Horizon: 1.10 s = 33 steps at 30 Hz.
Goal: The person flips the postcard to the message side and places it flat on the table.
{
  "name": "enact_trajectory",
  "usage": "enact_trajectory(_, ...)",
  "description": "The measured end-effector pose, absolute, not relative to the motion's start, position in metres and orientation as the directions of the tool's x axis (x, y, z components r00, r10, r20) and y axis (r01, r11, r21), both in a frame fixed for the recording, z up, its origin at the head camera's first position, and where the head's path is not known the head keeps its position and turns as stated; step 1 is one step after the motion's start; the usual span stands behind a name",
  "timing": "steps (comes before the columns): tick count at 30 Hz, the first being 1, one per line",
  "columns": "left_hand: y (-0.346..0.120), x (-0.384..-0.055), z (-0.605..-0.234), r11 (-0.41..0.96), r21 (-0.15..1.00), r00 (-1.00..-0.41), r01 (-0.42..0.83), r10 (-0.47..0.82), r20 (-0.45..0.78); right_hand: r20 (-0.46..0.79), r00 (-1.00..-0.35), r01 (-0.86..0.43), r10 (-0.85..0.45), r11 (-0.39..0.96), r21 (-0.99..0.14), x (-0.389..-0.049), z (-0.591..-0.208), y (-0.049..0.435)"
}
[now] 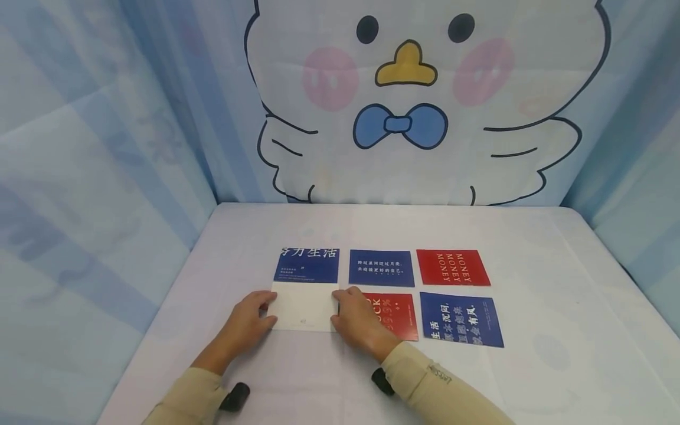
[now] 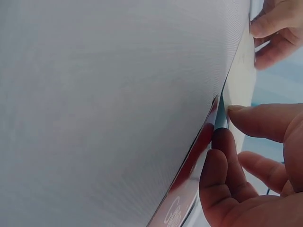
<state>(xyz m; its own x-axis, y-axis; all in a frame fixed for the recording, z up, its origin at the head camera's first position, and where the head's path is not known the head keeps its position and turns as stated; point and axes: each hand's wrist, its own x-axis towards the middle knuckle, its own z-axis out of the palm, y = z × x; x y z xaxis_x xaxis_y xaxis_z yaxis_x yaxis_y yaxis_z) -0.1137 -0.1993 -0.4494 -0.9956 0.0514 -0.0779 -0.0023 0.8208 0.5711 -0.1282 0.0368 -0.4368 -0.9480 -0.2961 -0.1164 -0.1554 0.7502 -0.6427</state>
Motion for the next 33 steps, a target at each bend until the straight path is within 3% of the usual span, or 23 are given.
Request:
enact_trajectory(20, -0.205, -0.1188, -0.4474, 0.847, 0.532, -0.99, 0.017, 0.089, -0.11, -0.14, -0.931, -0.195, -0.337, 0.783, -0.591, -0.1319, -0.4383, 0.036)
enact_trajectory(33, -0.2075, -0.1157, -0.4475, 0.835, 0.549, -0.984, -0.029, 0.072, -0.16, -0.158, -0.922, -0.171, -0.352, 0.741, -0.65, -0.1333, -0.44, 0.0343)
